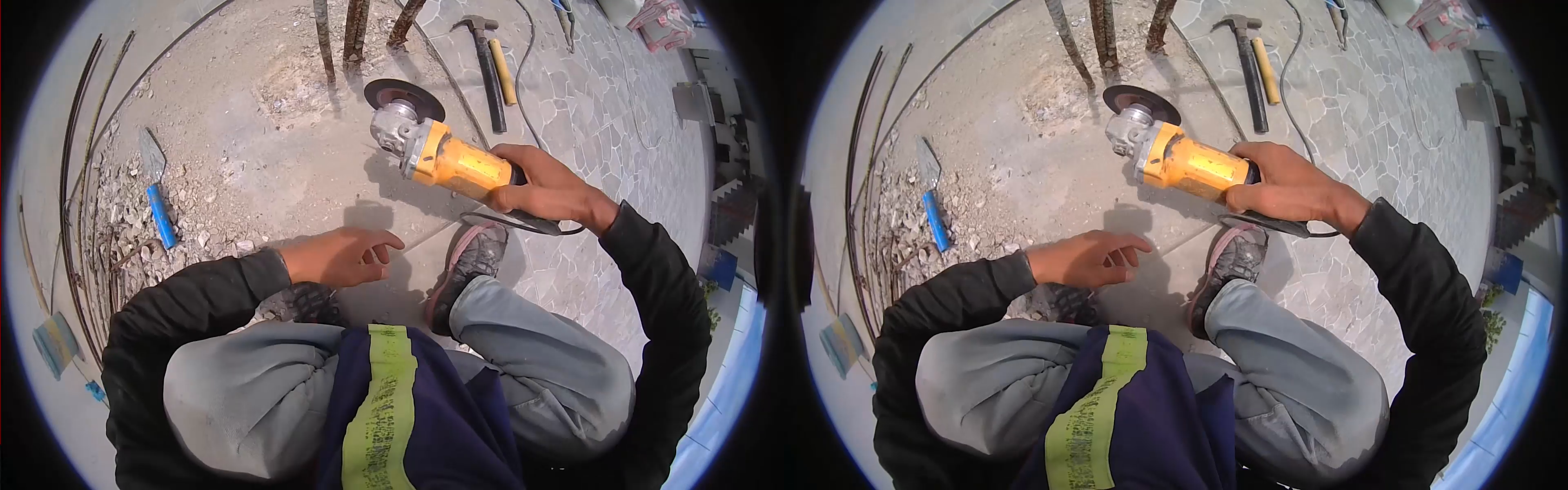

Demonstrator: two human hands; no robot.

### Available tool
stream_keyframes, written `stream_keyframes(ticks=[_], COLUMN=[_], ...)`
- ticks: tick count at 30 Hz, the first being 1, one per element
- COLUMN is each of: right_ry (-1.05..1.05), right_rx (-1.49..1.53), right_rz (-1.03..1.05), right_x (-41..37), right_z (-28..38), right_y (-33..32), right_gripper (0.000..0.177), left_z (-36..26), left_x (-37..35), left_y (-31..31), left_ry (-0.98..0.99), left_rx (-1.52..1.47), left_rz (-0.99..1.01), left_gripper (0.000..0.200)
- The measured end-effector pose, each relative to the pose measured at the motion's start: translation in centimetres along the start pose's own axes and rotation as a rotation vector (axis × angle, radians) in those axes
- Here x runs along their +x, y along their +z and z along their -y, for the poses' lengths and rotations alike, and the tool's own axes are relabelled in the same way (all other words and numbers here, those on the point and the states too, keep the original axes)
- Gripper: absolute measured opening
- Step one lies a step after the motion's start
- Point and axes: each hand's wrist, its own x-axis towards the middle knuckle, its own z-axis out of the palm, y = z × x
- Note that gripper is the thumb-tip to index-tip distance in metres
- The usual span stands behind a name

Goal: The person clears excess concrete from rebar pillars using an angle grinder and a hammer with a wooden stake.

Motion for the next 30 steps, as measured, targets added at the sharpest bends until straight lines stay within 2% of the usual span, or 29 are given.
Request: stream_keyframes(ticks=[1,2,3,4,5,6,7,8,9,10,11,12,14,15,17,24,26,30], right_ry=[0.077,0.054,0.004,-0.016,-0.112,-0.125,-0.146,-0.157,-0.169,-0.184,-0.194,-0.2,-0.192,-0.178,-0.176,-0.143,-0.15,-0.142], right_rx=[0.018,0.055,0.181,0.149,0.334,0.32,0.57,0.814,0.792,0.975,1.166,1.176,1.561,1.572,1.597,1.622,1.636,1.666], right_rz=[0.149,0.214,0.254,0.331,0.321,0.357,0.378,0.397,0.437,0.364,0.274,0.29,0.277,0.309,0.315,0.369,0.36,0.348], right_x=[0.7,2.2,3.7,5.6,6.8,8.6,10.3,11.9,13.7,15.2,16.5,17.3,17.9,18.2,18.5,18.1,18.0,18.2], right_z=[2.4,2.6,2.9,4.0,5.7,7.0,7.9,8.9,9.9,11.0,11.7,12.6,13.6,13.3,12.9,12.3,11.9,11.3], right_y=[1.7,4.6,7.1,8.5,10.1,11.9,14.2,16.1,17.7,19.3,20.5,21.4,22.6,23.0,23.6,24.1,24.1,23.9], right_gripper=[0.059,0.061,0.064,0.07,0.068,0.068,0.064,0.059,0.059,0.052,0.045,0.045,0.041,0.048,0.048,0.046,0.046,0.047], left_z=[0.8,1.6,2.6,3.4,3.8,4.3,4.9,5.8,7.1,7.6,8.0,8.2,8.2,8.1,7.8,8.7,8.7,10.1], left_x=[0.1,-0.3,-0.7,-0.9,-1.2,-2.2,-3.4,-4.6,-5.6,-6.5,-6.9,-7.4,-8.1,-8.5,-9.1,-8.8,-8.6,-8.4], left_y=[2.1,3.9,5.0,5.2,5.1,5.3,5.9,6.5,6.9,7.1,7.3,7.4,7.9,7.7,7.5,7.5,7.0,6.3], left_ry=[0.004,0.009,0.077,0.154,0.16,0.155,0.147,0.134,0.186,0.238,0.232,0.232,0.224,0.216,0.202,0.193,0.267,0.208], left_rx=[-0.117,-0.128,-0.158,-0.187,-0.201,-0.348,-0.5,-0.523,-0.729,-0.927,-0.924,-0.897,-0.839,-0.824,-0.95,-1.035,-1.105,-1.029], left_rz=[-0.076,-0.075,-0.15,-0.23,-0.256,-0.348,-0.44,-0.478,-0.648,-0.811,-0.836,-0.898,-0.991,-0.978,-1.0,-0.921,-0.871,-0.781], left_gripper=[0.058,0.058,0.061,0.064,0.064,0.062,0.061,0.061,0.055,0.05,0.05,0.044,0.036,0.036,0.031,0.028,0.028,0.027])
